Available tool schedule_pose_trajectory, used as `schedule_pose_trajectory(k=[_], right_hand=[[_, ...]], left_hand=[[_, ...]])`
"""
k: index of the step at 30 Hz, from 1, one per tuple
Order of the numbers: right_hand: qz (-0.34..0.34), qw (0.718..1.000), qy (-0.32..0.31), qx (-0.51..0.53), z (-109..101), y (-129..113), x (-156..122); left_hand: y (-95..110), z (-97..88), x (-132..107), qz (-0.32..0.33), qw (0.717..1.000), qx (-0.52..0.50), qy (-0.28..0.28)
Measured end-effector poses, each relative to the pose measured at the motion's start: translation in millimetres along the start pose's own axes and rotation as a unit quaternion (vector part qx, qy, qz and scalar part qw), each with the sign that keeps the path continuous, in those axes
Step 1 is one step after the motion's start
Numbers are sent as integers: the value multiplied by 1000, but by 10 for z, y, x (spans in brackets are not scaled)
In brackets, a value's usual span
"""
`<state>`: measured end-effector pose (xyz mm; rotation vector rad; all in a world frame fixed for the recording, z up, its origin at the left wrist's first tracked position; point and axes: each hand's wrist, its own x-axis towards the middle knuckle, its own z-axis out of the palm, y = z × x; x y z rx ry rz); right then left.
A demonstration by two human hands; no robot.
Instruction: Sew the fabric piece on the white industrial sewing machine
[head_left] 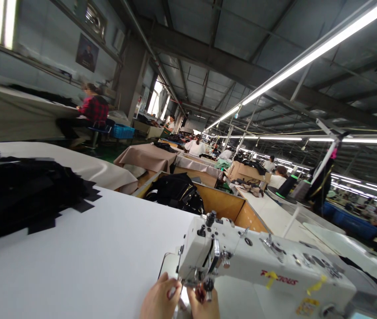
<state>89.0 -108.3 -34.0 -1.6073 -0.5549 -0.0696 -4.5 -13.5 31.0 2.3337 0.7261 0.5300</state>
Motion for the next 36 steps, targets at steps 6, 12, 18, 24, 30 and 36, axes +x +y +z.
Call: schedule_pose_trajectory(k=[6, 12, 18, 24, 30, 36], right_hand=[[-5, 1000, -7, 2, -30, -54, -3], [2, 1000, -24, 4, -52, -117, -19], [19, 999, -44, 14, -53, -110, -7], [23, 998, -60, 20, -55, -98, -8], [22, 998, -63, 17, -69, -103, -9], [19, 998, -65, 14, -90, -140, -15]], left_hand=[[-6, -2, 2, 4, 1000, -6, -10], [-33, 18, 18, -6, 1000, 1, -25], [-2, 22, 10, -31, 999, 21, -36], [69, -13, -17, -41, 998, 32, -36], [79, -22, -21, -46, 997, 36, -41], [93, -39, -17, -45, 998, 35, -36]])
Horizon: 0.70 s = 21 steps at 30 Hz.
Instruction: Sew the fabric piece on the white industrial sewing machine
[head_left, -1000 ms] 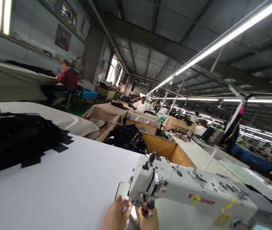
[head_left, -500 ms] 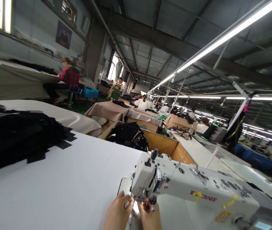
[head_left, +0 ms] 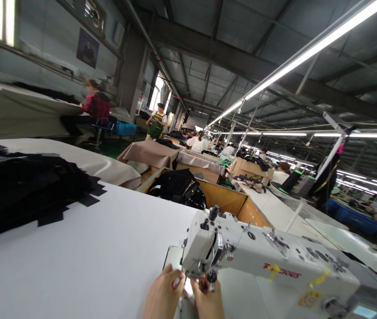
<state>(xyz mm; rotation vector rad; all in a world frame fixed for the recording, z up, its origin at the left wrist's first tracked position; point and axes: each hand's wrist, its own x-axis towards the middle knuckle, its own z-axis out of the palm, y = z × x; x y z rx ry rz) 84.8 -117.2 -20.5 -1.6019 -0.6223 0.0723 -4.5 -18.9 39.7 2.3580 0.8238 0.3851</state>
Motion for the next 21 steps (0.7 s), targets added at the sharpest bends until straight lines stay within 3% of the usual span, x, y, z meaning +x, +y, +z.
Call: schedule_pose_trajectory(k=[21], right_hand=[[6, 1000, 12, 11, 13, -43, -12]], left_hand=[[-20, 10, -4, 13, 1000, -3, 3]])
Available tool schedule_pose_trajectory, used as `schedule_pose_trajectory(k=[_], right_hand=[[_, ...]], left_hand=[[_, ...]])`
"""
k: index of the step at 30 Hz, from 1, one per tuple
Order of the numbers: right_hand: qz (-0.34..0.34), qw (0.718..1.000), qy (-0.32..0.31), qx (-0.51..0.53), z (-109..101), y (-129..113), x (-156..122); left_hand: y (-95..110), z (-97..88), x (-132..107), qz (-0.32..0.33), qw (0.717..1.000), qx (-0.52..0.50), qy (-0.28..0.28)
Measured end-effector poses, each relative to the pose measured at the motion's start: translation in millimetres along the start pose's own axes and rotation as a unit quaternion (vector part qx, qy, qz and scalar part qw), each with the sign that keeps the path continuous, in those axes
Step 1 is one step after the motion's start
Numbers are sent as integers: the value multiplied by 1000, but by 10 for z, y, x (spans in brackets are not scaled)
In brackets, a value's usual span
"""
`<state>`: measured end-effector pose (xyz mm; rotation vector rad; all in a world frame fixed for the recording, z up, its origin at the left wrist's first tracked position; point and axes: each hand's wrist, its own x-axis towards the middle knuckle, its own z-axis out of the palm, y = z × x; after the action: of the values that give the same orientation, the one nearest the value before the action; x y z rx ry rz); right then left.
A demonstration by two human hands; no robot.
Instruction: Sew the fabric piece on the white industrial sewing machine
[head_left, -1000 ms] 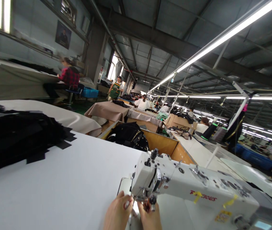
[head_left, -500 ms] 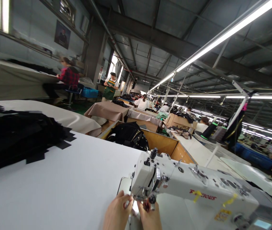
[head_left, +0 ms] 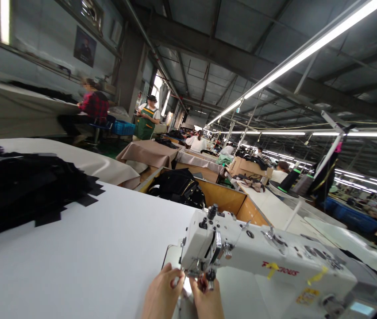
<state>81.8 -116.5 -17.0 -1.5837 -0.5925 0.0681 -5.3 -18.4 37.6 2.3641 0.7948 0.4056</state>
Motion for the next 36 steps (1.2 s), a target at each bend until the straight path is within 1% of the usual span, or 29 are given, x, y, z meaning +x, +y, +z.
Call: schedule_pose_trajectory(k=[8, 14, 22, 27, 36], right_hand=[[-3, 1000, -19, 3, 11, 76, 37], [3, 1000, -23, -13, 34, 98, 22], [17, 1000, 4, -23, 12, 232, 58], [5, 1000, -12, -12, 28, 313, 105], [-3, 1000, 1, -17, 59, 371, 111]], left_hand=[[29, -19, 12, -11, 1000, 4, -3], [31, -29, -3, -7, 1000, 1, -4], [28, -29, -4, -5, 1000, -5, -1], [9, -2, 8, 1, 1000, -6, 2], [1, 4, 14, 6, 1000, -3, 5]])
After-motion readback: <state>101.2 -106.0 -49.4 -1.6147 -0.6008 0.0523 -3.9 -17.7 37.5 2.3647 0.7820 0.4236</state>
